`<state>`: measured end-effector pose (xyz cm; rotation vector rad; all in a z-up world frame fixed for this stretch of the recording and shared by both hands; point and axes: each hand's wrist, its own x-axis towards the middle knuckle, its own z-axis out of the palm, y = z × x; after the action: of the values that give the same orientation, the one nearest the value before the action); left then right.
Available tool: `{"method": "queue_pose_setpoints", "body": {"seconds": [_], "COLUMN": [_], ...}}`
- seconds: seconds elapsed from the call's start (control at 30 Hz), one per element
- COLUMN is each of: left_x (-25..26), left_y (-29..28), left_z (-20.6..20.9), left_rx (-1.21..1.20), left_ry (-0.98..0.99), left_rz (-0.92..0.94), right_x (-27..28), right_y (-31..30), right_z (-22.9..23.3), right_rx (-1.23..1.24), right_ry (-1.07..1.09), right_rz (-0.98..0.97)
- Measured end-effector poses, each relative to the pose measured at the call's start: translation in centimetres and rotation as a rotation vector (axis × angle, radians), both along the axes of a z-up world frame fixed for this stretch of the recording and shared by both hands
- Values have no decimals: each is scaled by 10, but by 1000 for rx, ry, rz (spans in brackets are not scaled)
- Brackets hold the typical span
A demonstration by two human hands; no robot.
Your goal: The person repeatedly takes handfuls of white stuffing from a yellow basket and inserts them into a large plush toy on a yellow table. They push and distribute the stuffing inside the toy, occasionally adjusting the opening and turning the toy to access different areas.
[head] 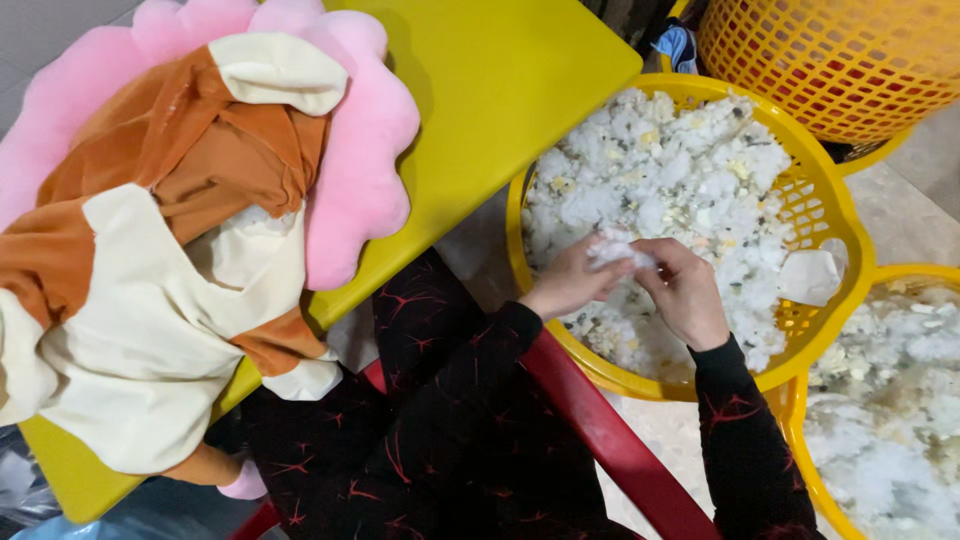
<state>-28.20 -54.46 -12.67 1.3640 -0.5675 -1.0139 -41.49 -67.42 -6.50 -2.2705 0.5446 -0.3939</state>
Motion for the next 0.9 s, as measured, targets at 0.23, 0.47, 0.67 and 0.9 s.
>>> {"method": "queue_pose_setpoints", "body": {"seconds": [0.23, 0.47, 0.67, 0.9], "left_x": [8, 40, 84, 72], "left_y": [64, 241, 332, 347], "left_z": [74, 150, 163, 134], "left_rx": [-231, 152, 544, 840], "left_ry": [-250, -1402, -1517, -1655], "left_rz": [326, 947, 891, 505], "right_x": [23, 131, 237, 243], "right_y": [48, 179, 287, 290], "right_z": [58, 93, 71, 66], "right_rx": [586, -12, -788, -977], "right_ry": [-319, -587, -695, -602], "right_rz": [238, 537, 863, 794]}}
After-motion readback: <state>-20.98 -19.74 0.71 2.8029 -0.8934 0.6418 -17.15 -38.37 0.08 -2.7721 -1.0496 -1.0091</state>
